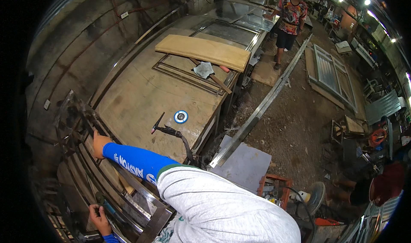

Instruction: The person welds metal frame components using a handheld welding torch. They position a wooden template against the frame to guide alignment, then apply welds to joints. The person handles metal bars and a wooden template, and uses a welding torch to join parts.

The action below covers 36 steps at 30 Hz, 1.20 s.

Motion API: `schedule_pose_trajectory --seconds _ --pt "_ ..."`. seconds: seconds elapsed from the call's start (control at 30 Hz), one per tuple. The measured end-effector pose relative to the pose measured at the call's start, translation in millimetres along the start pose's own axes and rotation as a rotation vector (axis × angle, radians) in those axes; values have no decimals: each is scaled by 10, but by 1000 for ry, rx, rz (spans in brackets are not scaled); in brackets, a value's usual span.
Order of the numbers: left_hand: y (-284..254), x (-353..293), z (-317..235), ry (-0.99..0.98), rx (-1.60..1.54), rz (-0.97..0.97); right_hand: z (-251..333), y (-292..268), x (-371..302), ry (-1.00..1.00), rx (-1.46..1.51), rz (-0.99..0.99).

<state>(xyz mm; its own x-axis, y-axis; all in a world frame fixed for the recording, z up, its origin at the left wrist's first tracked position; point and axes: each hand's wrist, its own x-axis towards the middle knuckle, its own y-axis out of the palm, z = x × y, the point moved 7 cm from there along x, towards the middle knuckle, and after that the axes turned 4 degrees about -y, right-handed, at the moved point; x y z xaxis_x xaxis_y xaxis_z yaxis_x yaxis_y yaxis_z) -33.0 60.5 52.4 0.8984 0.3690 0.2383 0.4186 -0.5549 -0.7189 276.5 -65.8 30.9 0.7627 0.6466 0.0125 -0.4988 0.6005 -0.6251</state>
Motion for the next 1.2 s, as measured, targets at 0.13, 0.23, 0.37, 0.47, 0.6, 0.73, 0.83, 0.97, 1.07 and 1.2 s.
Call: schedule_pose_trajectory --seconds 0.13,0.23,0.37,0.47,0.6,0.73,0.83,0.97,1.07,1.2 --pt "0 -5 -48 16 55 0 8 -7 0 -7 9 -16" --pt "1 -2 -29 -28 8 16 17 -4 1 -21 -1 -30" --pt "1 7 -86 -31 17 18 1 -11 -3 -13 3 -49" --pt "0 1 -167 7 31 6 12 -29 -22 -11 -1 -35" --pt "-22 -18 -95 19 14 -11 38 -28 -51 4 1 -1" --pt "-10 12 39 5 2 0 -28 27 23 7 -4 -12" --pt "19 27 76 -63 -64 30 -75 34 70 12 -9 -26" --pt "12 -2 71 -54 -98 22 -20 31 32 10 -13 -19" --pt "5 1 -14 -29 -114 -2 -15 17 16 -5 -5 -47" --pt "3 -12 68 19 -109 -63 -5 -4 -9 -12 -13 -19"
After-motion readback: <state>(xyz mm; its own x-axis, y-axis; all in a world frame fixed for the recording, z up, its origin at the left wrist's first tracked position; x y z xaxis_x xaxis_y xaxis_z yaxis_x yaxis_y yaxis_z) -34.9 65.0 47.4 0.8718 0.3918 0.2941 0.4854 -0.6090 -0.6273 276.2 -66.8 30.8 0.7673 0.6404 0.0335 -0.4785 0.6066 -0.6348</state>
